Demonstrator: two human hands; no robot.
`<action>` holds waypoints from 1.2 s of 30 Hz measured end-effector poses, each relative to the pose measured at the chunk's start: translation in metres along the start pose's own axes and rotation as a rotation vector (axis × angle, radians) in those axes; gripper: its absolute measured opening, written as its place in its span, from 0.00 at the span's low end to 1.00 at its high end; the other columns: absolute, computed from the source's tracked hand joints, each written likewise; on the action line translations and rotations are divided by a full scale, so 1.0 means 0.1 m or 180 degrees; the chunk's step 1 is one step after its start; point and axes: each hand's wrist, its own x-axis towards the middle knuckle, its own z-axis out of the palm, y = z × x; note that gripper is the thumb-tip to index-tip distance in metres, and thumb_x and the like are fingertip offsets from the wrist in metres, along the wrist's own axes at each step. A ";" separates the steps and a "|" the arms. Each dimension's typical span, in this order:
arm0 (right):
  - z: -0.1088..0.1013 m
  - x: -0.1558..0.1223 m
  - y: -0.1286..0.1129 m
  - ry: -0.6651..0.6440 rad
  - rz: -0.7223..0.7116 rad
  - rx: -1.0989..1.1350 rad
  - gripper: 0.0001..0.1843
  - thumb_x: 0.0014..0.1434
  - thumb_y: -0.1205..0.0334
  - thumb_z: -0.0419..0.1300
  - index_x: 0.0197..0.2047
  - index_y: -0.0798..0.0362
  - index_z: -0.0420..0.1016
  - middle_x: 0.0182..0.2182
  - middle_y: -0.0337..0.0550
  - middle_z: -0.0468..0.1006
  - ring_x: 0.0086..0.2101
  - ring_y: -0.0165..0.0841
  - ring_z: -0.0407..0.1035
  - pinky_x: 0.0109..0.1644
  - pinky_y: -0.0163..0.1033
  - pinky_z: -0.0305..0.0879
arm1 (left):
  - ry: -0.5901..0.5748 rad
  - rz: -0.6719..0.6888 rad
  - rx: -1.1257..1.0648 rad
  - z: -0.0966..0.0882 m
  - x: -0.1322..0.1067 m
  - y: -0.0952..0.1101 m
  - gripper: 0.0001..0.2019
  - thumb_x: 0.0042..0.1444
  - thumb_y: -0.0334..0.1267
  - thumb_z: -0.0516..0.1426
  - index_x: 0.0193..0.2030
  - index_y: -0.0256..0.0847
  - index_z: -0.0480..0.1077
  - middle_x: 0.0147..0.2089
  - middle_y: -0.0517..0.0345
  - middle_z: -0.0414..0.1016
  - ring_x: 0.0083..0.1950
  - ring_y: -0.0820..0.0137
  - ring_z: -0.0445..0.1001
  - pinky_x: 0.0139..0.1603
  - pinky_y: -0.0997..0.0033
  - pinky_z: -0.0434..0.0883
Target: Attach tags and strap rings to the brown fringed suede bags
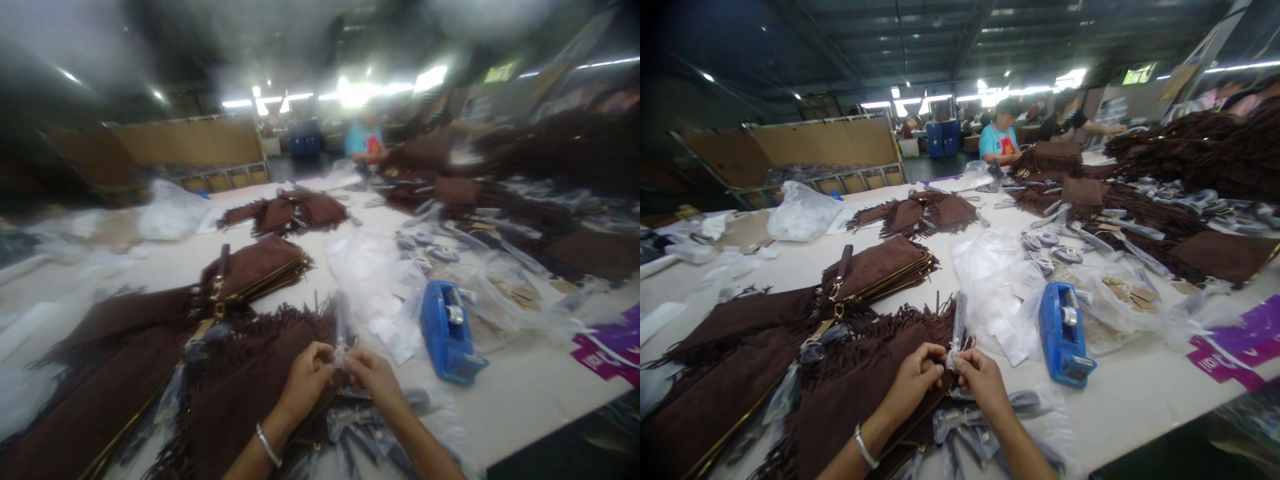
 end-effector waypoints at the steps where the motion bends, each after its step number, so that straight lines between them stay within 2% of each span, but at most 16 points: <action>1: -0.01 0.01 0.02 -0.0035 0.0046 0.0063 0.20 0.53 0.43 0.61 0.30 0.54 0.72 0.18 0.34 0.67 0.20 0.28 0.61 0.26 0.34 0.58 | -0.0050 0.0017 0.0105 0.03 0.00 -0.01 0.10 0.52 0.34 0.58 0.42 0.36 0.71 0.29 0.61 0.73 0.27 0.72 0.69 0.30 0.74 0.65; 4: -0.02 0.02 0.03 -0.0052 0.0055 0.0124 0.24 0.51 0.39 0.63 0.31 0.55 0.73 0.18 0.34 0.67 0.20 0.28 0.61 0.26 0.34 0.58 | -0.0092 0.0055 0.0130 0.13 0.03 -0.03 0.06 0.51 0.36 0.59 0.35 0.36 0.72 0.31 0.58 0.74 0.27 0.73 0.69 0.29 0.74 0.65; 8: -0.06 0.02 0.03 0.0059 0.0044 0.0120 0.25 0.48 0.38 0.65 0.30 0.54 0.75 0.18 0.33 0.67 0.21 0.28 0.60 0.26 0.34 0.58 | -0.0074 -0.0098 -0.0045 0.18 0.10 -0.07 0.07 0.52 0.37 0.59 0.28 0.36 0.70 0.22 0.63 0.69 0.23 0.73 0.66 0.25 0.75 0.62; 15: -0.13 0.05 0.13 0.0126 -0.0019 -0.0048 0.22 0.53 0.41 0.61 0.32 0.54 0.74 0.18 0.33 0.66 0.21 0.29 0.60 0.27 0.35 0.58 | -0.0189 -0.0273 -0.0273 0.11 0.12 -0.01 0.08 0.50 0.39 0.60 0.29 0.36 0.70 0.18 0.66 0.66 0.19 0.77 0.60 0.23 0.77 0.56; 17: -0.15 0.02 0.11 0.0164 -0.0133 -0.0194 0.18 0.55 0.45 0.61 0.31 0.53 0.73 0.21 0.35 0.69 0.25 0.31 0.63 0.31 0.37 0.59 | -0.0260 -0.0292 -0.0446 0.08 0.13 -0.01 0.08 0.49 0.39 0.60 0.29 0.36 0.70 0.18 0.65 0.66 0.19 0.78 0.59 0.22 0.77 0.55; 20: -0.15 -0.02 0.05 0.0315 -0.0687 -0.1059 0.12 0.60 0.53 0.58 0.31 0.52 0.73 0.29 0.39 0.74 0.33 0.35 0.67 0.40 0.39 0.60 | -0.0641 -0.0395 -0.0683 0.04 0.16 0.00 0.08 0.49 0.40 0.59 0.29 0.36 0.69 0.19 0.64 0.67 0.18 0.79 0.58 0.20 0.78 0.54; 23: -0.14 -0.04 0.01 0.0180 -0.1151 -0.1862 0.12 0.65 0.59 0.50 0.36 0.51 0.72 0.33 0.41 0.75 0.36 0.35 0.68 0.42 0.39 0.59 | -0.1244 -0.0684 -0.0734 0.00 0.20 0.04 0.09 0.51 0.42 0.58 0.30 0.37 0.68 0.21 0.62 0.70 0.16 0.79 0.60 0.18 0.79 0.55; 26: -0.20 -0.05 0.03 0.0019 -0.1074 -0.1959 0.11 0.64 0.62 0.48 0.39 0.51 0.72 0.34 0.40 0.75 0.37 0.34 0.69 0.43 0.38 0.61 | -0.1616 -0.0905 -0.0693 -0.03 0.23 0.10 0.09 0.48 0.41 0.60 0.31 0.35 0.71 0.21 0.61 0.69 0.15 0.79 0.60 0.15 0.79 0.52; 30: -0.36 -0.12 0.13 0.0363 -0.0721 -0.2399 0.09 0.60 0.65 0.52 0.42 0.51 0.70 0.38 0.42 0.75 0.39 0.37 0.69 0.44 0.40 0.61 | -0.1847 -0.1007 -0.0719 -0.10 0.25 0.10 0.10 0.47 0.37 0.60 0.32 0.32 0.76 0.20 0.61 0.68 0.15 0.81 0.58 0.15 0.80 0.52; 33: -0.39 -0.15 0.19 0.0251 -0.0810 -0.2606 0.16 0.57 0.66 0.56 0.50 0.50 0.68 0.45 0.44 0.73 0.45 0.39 0.68 0.48 0.40 0.60 | -0.1876 -0.1057 -0.0926 -0.16 0.26 0.06 0.12 0.47 0.34 0.57 0.35 0.30 0.78 0.24 0.56 0.72 0.18 0.80 0.62 0.17 0.81 0.57; 34: -0.38 -0.15 0.21 0.0203 -0.0879 -0.2664 0.17 0.58 0.66 0.57 0.51 0.50 0.68 0.46 0.44 0.73 0.46 0.39 0.67 0.48 0.40 0.60 | -0.1871 -0.1083 -0.0988 -0.18 0.26 0.05 0.12 0.47 0.33 0.57 0.36 0.30 0.78 0.25 0.55 0.73 0.18 0.80 0.64 0.18 0.81 0.59; 36: -0.36 -0.14 0.21 0.0197 -0.0936 -0.2801 0.10 0.58 0.65 0.57 0.45 0.50 0.70 0.43 0.44 0.73 0.44 0.38 0.66 0.45 0.40 0.60 | -0.1914 -0.1134 -0.1015 -0.22 0.25 0.03 0.13 0.47 0.33 0.57 0.37 0.30 0.79 0.26 0.54 0.74 0.18 0.80 0.65 0.19 0.82 0.62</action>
